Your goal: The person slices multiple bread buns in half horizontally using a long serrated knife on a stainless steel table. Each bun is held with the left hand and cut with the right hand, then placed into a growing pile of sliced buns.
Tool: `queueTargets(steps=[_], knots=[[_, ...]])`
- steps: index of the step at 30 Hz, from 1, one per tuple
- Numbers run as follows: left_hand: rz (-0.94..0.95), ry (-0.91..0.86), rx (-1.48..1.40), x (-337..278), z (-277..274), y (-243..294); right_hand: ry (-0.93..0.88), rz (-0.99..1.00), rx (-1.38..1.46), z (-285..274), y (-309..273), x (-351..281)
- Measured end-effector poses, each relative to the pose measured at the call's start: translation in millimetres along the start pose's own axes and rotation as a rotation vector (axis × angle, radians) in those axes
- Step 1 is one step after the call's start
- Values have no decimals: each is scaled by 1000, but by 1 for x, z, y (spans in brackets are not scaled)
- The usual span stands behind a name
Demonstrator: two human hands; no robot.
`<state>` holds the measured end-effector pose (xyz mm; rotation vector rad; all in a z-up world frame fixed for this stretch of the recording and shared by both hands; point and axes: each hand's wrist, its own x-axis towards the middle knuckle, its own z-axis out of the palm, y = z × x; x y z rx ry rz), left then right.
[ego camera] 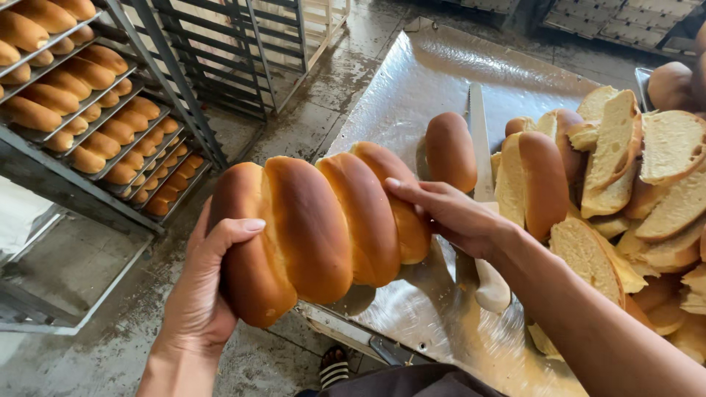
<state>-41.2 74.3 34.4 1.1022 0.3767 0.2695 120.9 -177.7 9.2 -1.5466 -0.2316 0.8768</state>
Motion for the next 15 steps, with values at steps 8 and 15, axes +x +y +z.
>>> queueTargets(steps=[8,15], knots=[[-141,38,131,15,41,-2,465,-311,-391,9,-40,-47],[15,-8,242,20,76,-1,711,-212,-442,19,-45,-72]])
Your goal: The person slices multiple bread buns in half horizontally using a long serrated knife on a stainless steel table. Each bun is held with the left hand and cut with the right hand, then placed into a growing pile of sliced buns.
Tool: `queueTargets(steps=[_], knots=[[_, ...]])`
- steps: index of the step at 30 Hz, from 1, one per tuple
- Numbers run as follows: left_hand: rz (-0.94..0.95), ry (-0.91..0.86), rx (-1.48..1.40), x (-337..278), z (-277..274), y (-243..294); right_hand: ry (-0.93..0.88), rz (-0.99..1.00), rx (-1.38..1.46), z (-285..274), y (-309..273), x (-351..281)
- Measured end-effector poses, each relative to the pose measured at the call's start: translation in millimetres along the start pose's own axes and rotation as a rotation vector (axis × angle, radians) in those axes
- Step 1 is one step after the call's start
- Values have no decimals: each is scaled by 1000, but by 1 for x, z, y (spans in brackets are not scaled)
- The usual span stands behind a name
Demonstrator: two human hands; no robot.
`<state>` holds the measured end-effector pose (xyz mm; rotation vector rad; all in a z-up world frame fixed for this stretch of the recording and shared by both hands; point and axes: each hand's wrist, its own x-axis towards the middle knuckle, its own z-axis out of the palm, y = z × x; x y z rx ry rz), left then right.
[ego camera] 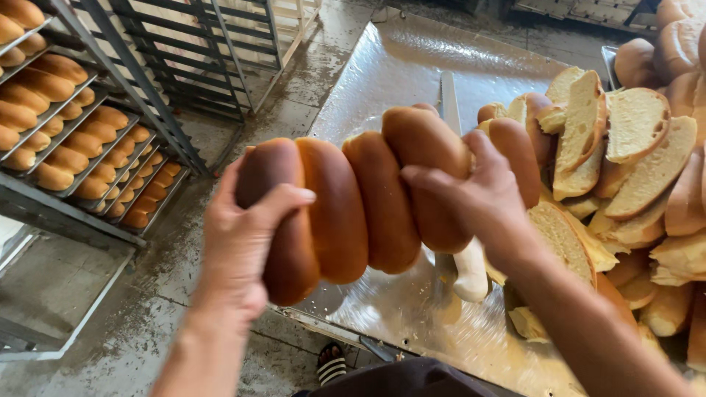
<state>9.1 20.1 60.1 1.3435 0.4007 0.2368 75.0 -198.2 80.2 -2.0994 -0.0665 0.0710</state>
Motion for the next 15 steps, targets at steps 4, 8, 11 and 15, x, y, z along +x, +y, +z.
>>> queueTargets(steps=[4,8,11,15], knots=[[-241,-249,-467,9,-31,-2,-385,210,1032,-24,14,6],[-299,-337,-738,12,-13,-34,-392,348,1247,-5,34,6],[-419,-417,-854,5,9,-55,-395,385,1247,5,37,-1],[-476,-151,-619,-4,-3,-54,-154,279,659,-23,35,-4]])
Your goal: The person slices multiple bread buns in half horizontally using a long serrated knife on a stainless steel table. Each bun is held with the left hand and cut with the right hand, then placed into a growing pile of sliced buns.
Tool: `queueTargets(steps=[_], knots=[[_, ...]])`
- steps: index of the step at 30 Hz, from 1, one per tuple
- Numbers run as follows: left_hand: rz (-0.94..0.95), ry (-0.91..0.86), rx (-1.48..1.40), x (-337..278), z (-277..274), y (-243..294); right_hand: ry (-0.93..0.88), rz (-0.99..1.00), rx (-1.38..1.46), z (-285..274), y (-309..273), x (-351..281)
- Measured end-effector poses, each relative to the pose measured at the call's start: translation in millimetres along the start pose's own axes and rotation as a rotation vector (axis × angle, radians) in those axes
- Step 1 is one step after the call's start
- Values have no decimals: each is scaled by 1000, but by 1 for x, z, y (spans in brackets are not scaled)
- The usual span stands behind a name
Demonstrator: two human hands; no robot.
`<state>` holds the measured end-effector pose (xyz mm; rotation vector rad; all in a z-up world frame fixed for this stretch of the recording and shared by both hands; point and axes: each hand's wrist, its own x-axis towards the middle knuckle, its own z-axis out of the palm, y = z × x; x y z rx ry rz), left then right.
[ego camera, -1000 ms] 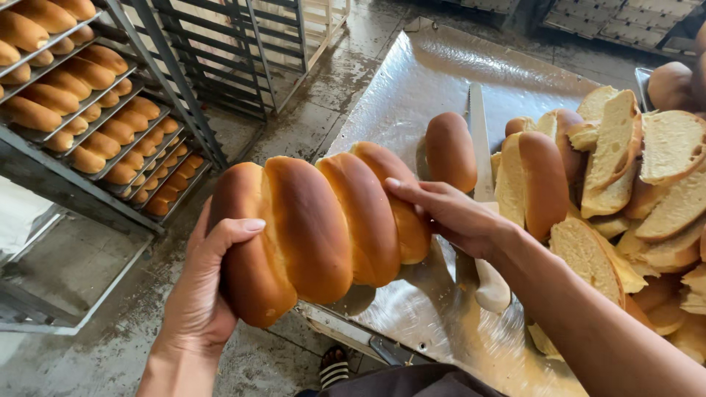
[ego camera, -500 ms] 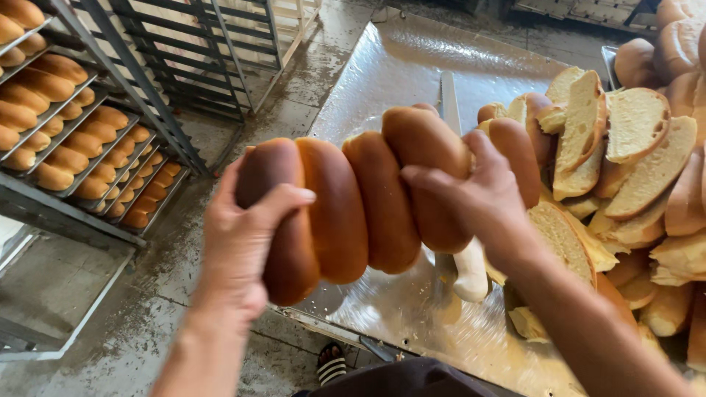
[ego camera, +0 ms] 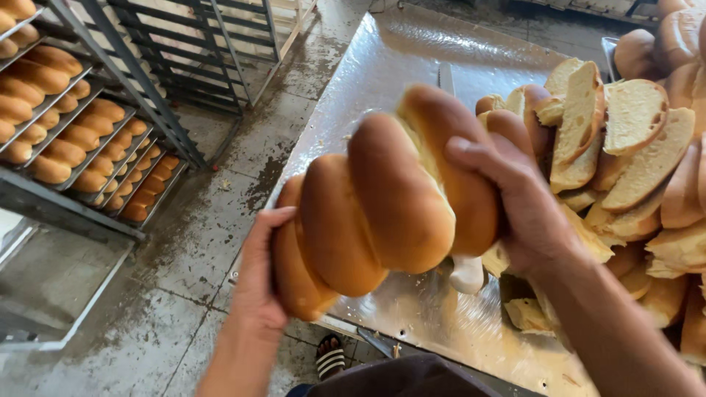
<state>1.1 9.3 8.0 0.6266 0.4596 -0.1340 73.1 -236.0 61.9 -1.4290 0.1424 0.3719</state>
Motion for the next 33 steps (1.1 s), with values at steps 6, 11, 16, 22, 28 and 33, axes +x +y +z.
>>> queueTargets(steps=[6,11,16,22,28,33], knots=[[280,170,423,-25,-25,26,487,-315,-943,-39,-35,44],[351,81,356,-33,-11,28,413,-456,-1087,-25,-44,71],[324,-57,274,-24,7,28,-227,-165,-471,13,-20,17],[139,-118,3,-15,34,5,-434,169,746,33,8,-8],[136,-156,-22,-5,34,2,-237,156,407,28,-6,3],[450,347,591,-9,-4,27,379,-280,-711,-14,-38,39]])
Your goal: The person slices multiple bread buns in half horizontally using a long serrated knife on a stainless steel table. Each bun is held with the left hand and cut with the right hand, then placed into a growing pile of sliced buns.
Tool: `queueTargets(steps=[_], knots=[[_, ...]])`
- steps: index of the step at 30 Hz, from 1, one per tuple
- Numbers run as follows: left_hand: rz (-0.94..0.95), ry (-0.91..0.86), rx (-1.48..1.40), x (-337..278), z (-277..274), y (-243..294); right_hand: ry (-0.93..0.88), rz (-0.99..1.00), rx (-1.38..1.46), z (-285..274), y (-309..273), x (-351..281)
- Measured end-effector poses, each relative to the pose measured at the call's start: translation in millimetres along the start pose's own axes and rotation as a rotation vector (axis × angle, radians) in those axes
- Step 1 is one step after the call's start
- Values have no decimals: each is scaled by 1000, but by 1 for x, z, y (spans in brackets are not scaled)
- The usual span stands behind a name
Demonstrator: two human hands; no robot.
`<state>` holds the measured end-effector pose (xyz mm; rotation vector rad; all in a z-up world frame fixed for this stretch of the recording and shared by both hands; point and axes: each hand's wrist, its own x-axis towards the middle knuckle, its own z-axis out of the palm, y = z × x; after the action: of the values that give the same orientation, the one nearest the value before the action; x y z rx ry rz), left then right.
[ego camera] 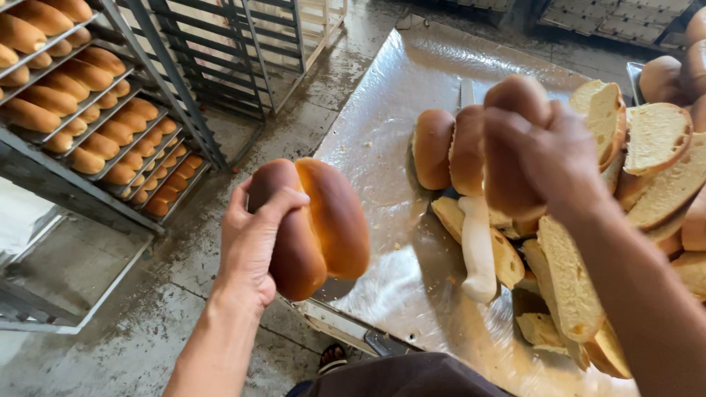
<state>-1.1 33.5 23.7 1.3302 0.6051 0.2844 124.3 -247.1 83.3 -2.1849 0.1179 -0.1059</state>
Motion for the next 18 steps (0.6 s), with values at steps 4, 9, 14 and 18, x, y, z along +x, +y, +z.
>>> queueTargets(steps=[4,9,14,18], knots=[[-35,-109,-166,-9,13,5,57,-79,-102,0,29,68],[-3,-158,-244,-20,41,11,310,-410,-491,1,7,47],[62,-195,-239,-24,66,14,-422,-158,296,40,-20,-61],[-77,-453,-510,-27,62,19,-650,138,881,41,-19,-72]])
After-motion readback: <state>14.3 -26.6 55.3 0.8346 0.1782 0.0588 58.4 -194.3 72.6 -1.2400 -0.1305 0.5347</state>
